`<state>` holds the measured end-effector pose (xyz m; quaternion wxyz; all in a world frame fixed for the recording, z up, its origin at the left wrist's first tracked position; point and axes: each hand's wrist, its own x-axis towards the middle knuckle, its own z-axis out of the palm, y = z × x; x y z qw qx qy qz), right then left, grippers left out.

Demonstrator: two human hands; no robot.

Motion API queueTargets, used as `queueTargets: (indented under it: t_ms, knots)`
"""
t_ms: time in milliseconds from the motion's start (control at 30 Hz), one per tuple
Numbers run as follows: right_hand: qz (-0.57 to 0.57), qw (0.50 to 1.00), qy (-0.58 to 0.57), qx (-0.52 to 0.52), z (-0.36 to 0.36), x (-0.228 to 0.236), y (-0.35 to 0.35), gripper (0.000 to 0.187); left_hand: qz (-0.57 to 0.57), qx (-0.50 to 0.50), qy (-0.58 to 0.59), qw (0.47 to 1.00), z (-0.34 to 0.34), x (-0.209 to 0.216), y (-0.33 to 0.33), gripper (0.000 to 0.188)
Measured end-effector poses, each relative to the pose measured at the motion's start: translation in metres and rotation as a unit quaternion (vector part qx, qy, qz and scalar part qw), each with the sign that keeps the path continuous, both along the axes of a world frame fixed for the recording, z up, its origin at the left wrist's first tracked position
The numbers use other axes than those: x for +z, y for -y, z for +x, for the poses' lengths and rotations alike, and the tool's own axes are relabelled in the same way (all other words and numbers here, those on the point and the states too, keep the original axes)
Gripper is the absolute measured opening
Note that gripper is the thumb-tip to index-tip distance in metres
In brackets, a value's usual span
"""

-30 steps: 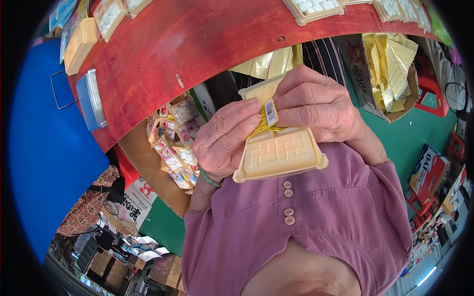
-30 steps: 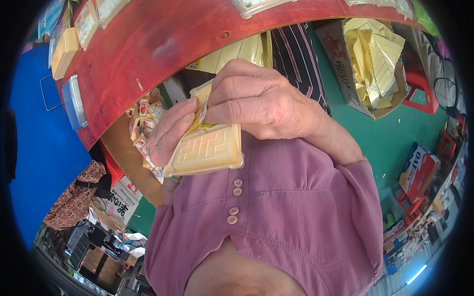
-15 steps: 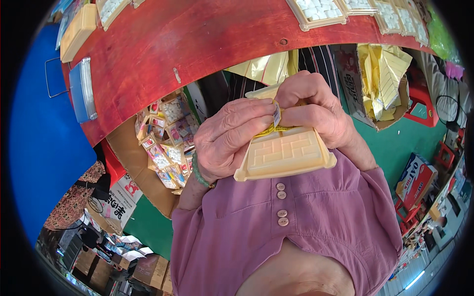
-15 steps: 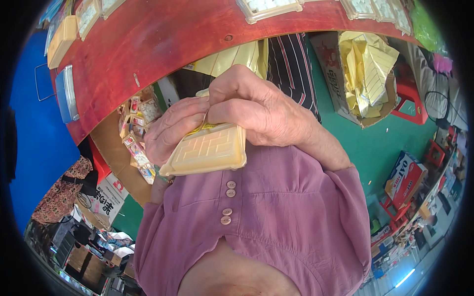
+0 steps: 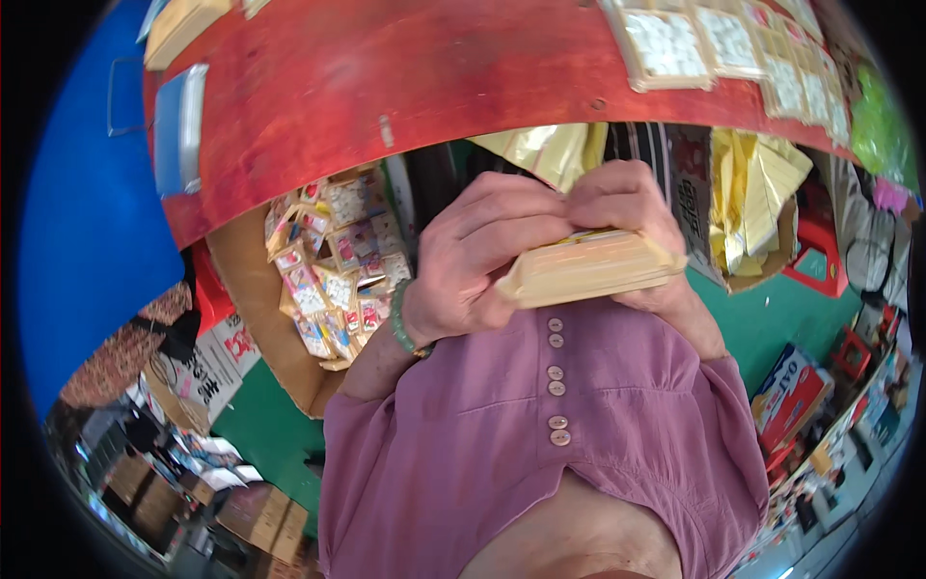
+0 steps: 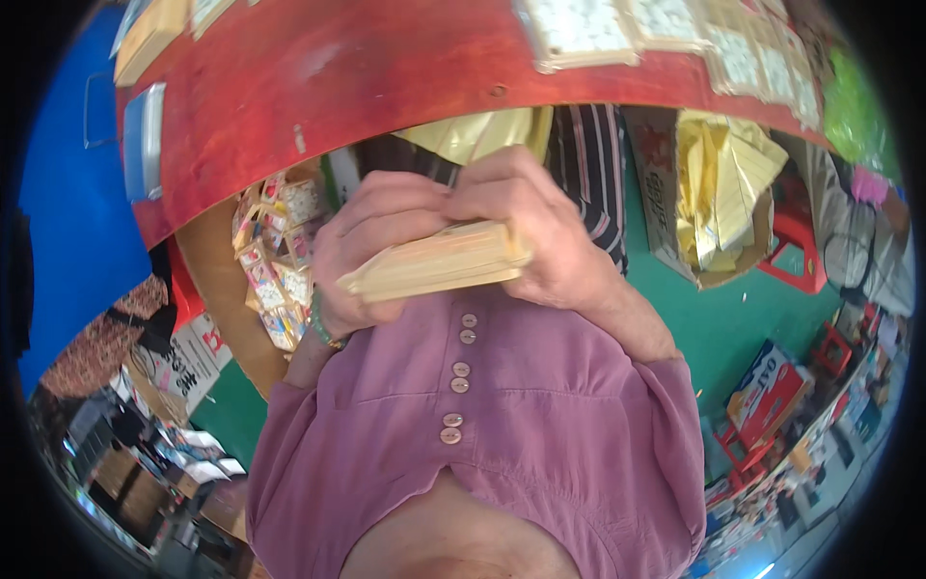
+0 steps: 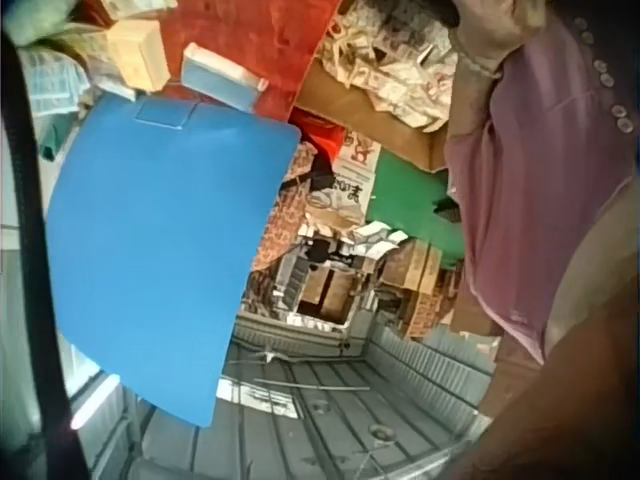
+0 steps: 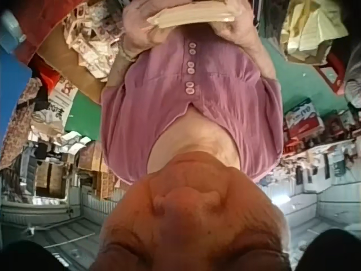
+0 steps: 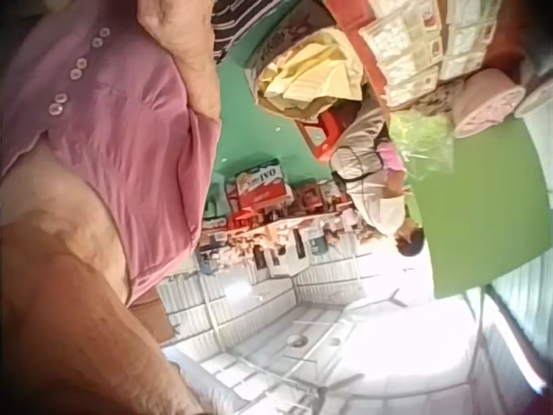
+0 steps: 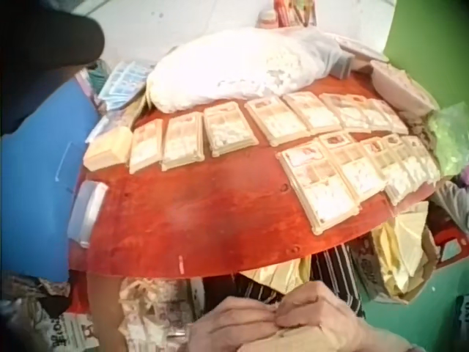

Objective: The person is applying colorful adhesive labels to small plastic containers filled with white items.

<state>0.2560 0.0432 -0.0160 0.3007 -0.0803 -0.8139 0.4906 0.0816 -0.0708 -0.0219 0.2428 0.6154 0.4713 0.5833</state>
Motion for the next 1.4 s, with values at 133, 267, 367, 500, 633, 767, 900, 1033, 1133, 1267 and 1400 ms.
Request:
queueTargets:
  t_ms: [133,267,367,500,633,767,900,1033,1133,1267,1400]
  knots:
    - [-0.015,0.999,-0.021,-0.031,-0.006,-0.004,0.0,0.022,0.005,0.034,-0.007,0.999,0.004,-0.011,-0.001,0.026]
    - [-0.008,0.999,-0.006,-0.037,-0.013,-0.006,0.003,0.016,-0.032,0.058,0.076,0.995,0.01,-0.016,0.007,0.016]
    - [-0.04,0.999,0.005,-0.037,-0.02,-0.011,0.005,0.018,-0.127,0.07,0.155,0.977,0.009,-0.016,0.018,0.017]
    - [-0.103,0.994,0.031,-0.018,-0.036,-0.016,0.009,0.025,-0.173,0.133,0.171,0.961,0.004,-0.019,0.032,0.018]
    - [-0.246,0.963,0.101,0.053,-0.054,-0.013,0.012,0.025,-0.163,0.244,0.179,0.939,0.0,-0.031,0.045,0.016]
    - [-0.128,0.963,0.19,0.143,-0.071,-0.016,0.011,0.033,-0.228,0.304,0.192,0.905,-0.012,-0.04,0.082,0.022]
    - [-0.121,0.946,0.24,0.181,-0.054,-0.008,0.005,0.053,-0.284,0.38,0.212,0.855,-0.051,-0.046,0.137,0.018]
    - [-0.135,0.965,0.187,0.122,-0.019,0.014,-0.017,0.036,-0.308,0.454,0.17,0.818,-0.086,-0.057,0.193,0.016]
    - [-0.053,0.989,0.132,-0.039,0.007,0.03,-0.035,0.019,-0.394,0.492,0.141,0.763,-0.104,-0.063,0.221,0.021]
    - [0.158,0.954,0.07,-0.245,0.02,0.026,-0.067,0.026,-0.485,0.536,-0.197,0.663,-0.107,-0.058,0.221,0.034]
    - [0.301,0.9,0.116,-0.292,0.021,0.015,-0.083,0.036,-0.387,0.525,-0.214,0.727,-0.085,-0.054,0.16,0.041]
